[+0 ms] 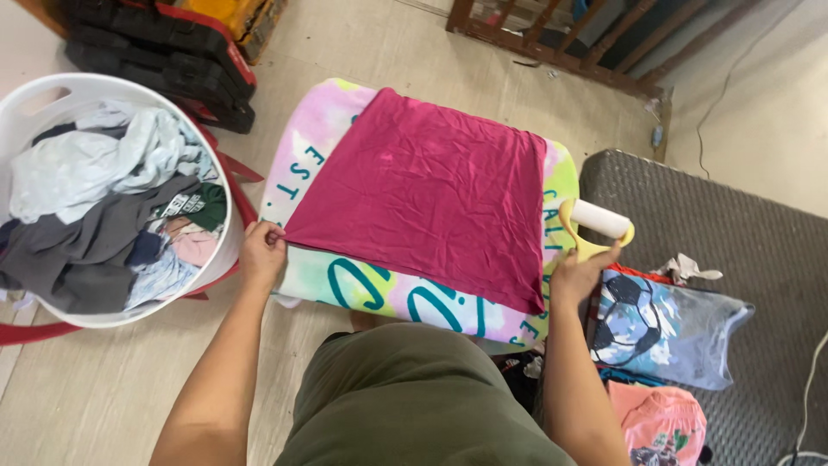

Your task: The person uses a lint roller to remove lint from a pink tank top and a green t-shirt. They roll the sticky surface over each garment, flip the items to treat both sides, and place the finished pieces aside.

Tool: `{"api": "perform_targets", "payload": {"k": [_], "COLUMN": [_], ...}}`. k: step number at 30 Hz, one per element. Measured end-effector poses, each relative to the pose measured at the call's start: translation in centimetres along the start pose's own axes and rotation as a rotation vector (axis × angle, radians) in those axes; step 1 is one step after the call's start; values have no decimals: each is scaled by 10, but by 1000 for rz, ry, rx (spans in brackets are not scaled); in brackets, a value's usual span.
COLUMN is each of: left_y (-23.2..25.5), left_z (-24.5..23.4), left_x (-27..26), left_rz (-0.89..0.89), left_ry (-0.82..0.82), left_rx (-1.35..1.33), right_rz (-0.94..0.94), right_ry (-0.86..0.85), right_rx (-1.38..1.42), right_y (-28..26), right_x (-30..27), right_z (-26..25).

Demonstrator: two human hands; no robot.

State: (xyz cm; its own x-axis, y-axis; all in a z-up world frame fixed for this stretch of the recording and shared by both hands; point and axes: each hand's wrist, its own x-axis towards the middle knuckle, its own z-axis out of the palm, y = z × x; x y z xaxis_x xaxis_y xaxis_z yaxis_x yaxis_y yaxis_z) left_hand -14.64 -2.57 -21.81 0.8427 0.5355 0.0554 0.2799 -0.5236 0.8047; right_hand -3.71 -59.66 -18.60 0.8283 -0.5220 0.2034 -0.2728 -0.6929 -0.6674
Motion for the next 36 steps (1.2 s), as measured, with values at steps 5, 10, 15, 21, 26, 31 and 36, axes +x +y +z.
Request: {"api": "perform_targets", "payload": {"k": [5,10,15,21,26,31,36], "left_y": [-29,13,48,27,14,10,2], "left_z": [5,5,11,11,10,8,8], "left_x": [3,18,27,29,35,40,41], "left_rz": [98,-261,-37,-31,34,40,9], "left_ry": [-67,-128,-220,-327,-271,-281,-318], "left_rx": [-68,18,205,179,139,139,110], "right_rz": [-323,-477,-817,-728,-500,-396,-307], "right_ry": [-378,-952,-1025,-1095,-987,-898,-885], "right_rx": [-60,-247,-253,-532,-668,-944,-1054], "right_y": [-93,-231,-312,-281,-182,-102,-51], "right_x": [-32,-104,-157,-102,-35,1,16], "right_z": [13,82,117,97,3,-86,-124]}}
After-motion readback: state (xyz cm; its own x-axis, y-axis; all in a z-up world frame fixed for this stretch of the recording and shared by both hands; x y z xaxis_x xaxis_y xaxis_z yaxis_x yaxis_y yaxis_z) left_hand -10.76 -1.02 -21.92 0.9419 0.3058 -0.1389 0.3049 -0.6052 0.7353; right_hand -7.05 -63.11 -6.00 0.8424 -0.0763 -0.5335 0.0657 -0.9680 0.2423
